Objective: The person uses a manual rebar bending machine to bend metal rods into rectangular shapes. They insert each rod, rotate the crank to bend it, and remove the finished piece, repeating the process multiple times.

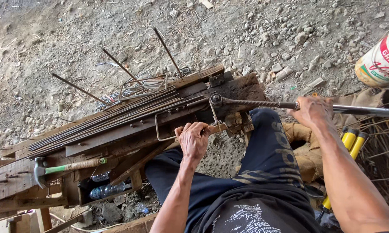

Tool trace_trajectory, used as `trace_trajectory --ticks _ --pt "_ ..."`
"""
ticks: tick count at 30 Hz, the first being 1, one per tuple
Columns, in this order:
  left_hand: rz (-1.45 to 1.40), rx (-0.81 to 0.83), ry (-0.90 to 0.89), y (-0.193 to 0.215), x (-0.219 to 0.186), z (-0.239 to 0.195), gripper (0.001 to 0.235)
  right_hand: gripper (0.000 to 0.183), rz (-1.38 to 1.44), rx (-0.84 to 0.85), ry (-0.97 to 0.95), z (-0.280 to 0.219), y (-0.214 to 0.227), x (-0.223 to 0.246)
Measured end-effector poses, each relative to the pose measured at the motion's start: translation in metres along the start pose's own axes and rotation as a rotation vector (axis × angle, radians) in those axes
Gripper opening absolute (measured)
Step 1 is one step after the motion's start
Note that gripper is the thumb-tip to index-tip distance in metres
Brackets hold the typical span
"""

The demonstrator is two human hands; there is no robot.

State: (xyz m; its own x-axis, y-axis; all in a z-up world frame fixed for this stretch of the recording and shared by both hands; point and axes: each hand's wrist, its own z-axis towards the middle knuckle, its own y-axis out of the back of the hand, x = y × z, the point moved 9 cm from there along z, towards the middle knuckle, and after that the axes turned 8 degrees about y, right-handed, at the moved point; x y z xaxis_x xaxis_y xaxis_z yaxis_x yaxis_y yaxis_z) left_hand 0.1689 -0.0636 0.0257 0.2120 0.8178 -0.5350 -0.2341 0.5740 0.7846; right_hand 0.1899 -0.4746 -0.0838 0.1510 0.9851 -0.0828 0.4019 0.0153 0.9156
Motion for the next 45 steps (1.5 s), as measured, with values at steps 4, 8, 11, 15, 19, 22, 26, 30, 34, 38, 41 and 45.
trace_trajectory --ticks 4,8,11,15,19,22,26,30,34,38,41,45 --pt "0.005 0.009 0.019 -0.001 0.003 -0.004 0.023 0.042 -0.018 -0.075 0.053 -0.02 -0.009 0.003" --pt "0.024 -0.005 0.015 -0.002 0.003 -0.002 0.026 0.042 0.013 -0.111 0.021 -0.046 -0.003 0.011" --pt "0.014 0.053 0.009 0.002 -0.003 0.0 0.024 0.039 0.027 -0.112 0.027 -0.051 0.001 0.013" --pt "0.039 0.168 0.032 -0.007 -0.002 0.003 0.02 0.033 0.037 -0.232 0.136 -0.024 -0.005 0.004" --pt "0.021 0.313 0.014 -0.022 -0.006 0.005 0.021 0.035 0.032 -0.186 0.124 -0.009 0.005 0.004" --pt "0.017 0.351 0.008 -0.028 -0.006 0.004 0.02 0.039 0.033 -0.179 0.134 -0.001 0.005 0.004" --pt "0.015 0.348 -0.02 -0.037 0.0 0.004 0.016 0.041 0.071 -0.2 0.131 0.016 0.0 -0.004" --pt "0.057 0.36 -0.026 -0.039 0.0 0.003 0.018 0.045 0.014 -0.218 0.143 0.026 0.003 -0.003" --pt "0.102 0.331 -0.023 -0.019 0.005 0.003 0.029 0.046 0.037 -0.282 0.169 0.03 0.003 -0.005" --pt "0.374 0.096 -0.021 0.032 0.051 0.009 0.104 0.045 -0.017 -0.295 0.181 0.035 0.001 -0.008" --pt "0.498 0.264 0.049 0.023 0.119 0.007 0.139 0.047 0.043 -0.343 0.193 0.041 0.001 -0.009" --pt "0.499 0.321 -0.131 0.036 0.102 0.018 0.118 0.045 -0.01 -0.29 0.184 0.055 0.006 -0.009"
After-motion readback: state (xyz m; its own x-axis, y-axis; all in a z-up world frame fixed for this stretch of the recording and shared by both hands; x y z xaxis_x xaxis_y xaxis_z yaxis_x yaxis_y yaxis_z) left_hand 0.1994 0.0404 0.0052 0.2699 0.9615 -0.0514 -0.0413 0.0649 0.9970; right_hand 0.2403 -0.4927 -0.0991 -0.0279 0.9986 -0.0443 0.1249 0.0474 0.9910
